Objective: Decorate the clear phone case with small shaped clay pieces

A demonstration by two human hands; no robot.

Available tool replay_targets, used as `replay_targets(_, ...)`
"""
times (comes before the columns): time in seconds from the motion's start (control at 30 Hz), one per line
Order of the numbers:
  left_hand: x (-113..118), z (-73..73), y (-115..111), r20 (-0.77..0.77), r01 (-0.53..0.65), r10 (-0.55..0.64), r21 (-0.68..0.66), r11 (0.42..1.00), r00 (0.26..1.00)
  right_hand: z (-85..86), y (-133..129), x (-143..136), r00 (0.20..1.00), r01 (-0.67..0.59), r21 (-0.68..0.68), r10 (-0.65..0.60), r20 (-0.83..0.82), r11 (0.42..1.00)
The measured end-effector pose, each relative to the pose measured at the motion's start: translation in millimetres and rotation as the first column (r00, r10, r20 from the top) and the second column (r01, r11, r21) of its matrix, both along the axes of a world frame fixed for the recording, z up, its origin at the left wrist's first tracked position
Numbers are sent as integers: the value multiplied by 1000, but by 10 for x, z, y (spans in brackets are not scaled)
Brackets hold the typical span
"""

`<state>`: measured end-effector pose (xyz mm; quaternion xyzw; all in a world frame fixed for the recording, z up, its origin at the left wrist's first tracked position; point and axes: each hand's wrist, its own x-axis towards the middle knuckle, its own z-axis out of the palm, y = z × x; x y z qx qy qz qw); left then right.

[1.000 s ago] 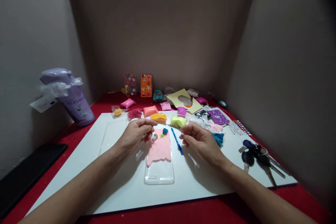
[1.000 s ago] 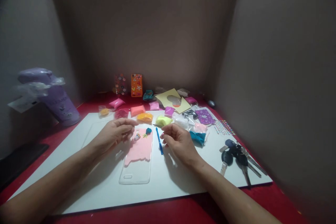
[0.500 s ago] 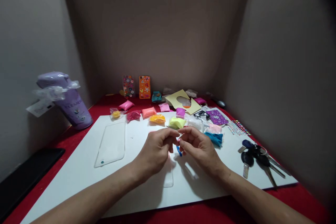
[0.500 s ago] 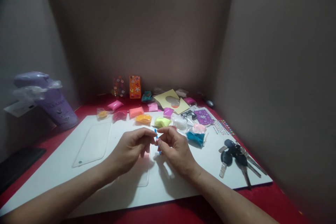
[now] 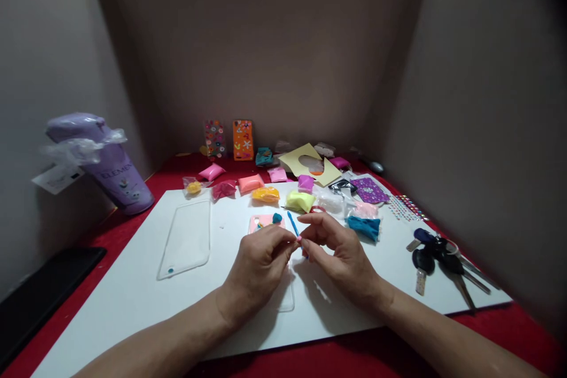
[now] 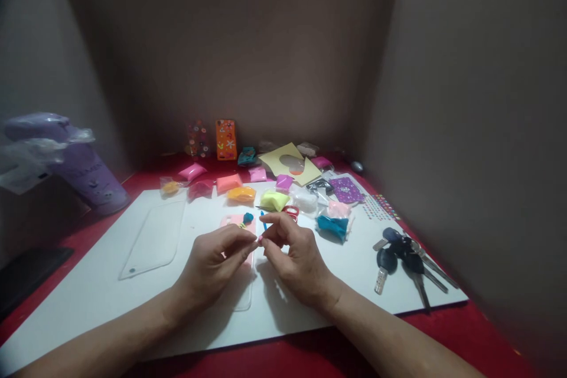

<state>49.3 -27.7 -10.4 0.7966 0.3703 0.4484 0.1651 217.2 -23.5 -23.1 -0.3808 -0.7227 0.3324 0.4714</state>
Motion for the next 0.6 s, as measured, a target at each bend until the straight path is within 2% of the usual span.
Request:
replay_targets(0.23,-23,-15,15,-108,-4,-2,-49,999,994,-29,-12,13,999,-14,66,11,47,998)
replay_targets(0.33,-22,-19,7,-83,-22,14,-97,995,996,-21,-24,15,997,-33,92,27,66,995)
replay_targets(0.43,-7,-1,4,-13,-46,44,-230,972,999,-16,-20,18,997,-49,82,44,56,995)
replay_targets(0.6,14,77,7,99,-35,90,-456,889,991,-14,-15,19,999,-24,39,23,24,999)
